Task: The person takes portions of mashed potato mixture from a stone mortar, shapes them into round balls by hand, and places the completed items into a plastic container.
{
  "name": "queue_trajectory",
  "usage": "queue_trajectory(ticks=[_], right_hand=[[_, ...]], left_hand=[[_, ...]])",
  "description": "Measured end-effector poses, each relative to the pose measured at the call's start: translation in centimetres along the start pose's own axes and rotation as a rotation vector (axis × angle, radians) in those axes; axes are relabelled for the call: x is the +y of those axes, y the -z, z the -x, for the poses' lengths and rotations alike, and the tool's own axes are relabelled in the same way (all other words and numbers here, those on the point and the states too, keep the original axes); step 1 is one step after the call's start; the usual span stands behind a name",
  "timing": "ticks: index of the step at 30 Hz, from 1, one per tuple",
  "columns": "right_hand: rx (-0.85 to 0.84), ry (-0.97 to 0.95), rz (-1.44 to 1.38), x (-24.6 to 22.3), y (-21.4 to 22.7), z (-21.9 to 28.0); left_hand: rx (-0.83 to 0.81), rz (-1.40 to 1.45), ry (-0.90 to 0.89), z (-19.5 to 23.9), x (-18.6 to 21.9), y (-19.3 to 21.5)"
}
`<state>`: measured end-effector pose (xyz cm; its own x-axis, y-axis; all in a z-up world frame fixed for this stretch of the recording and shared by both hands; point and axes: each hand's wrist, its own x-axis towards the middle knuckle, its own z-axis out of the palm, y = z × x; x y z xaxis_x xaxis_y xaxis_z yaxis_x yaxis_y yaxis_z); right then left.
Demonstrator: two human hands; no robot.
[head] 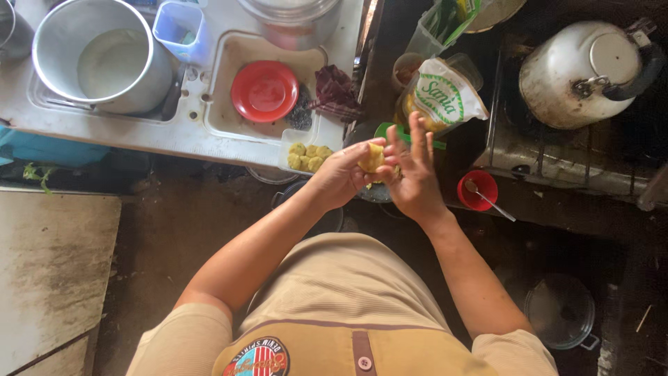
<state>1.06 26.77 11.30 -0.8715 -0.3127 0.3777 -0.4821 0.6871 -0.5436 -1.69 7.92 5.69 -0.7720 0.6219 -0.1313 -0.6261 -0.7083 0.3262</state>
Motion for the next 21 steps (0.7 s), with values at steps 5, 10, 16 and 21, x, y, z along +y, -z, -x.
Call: queue_trajectory(ticks=[5,10,16,21], right_hand=[[-0.116,0.006,0.065,0.7,-0.9,0.4],[-0.073,-0.015,-0.119,0.7,-1.4,0.6],[-0.021,-0.067,-0.512,0.3,-1.9,1.0],[0.004,-0.11,-0.458,0.7,-1.9,0.6]], left_hand=[[-0.018,-0.052,0.017,0.1,0.4,-0.1],[0.056,-0.128,0.024,-0.3,0.0,0.3],[0.089,-0.119,0.073,-0.2,0.3,0.4],[0.079,-0.228,0.103,-0.5,-0.1,0.4]])
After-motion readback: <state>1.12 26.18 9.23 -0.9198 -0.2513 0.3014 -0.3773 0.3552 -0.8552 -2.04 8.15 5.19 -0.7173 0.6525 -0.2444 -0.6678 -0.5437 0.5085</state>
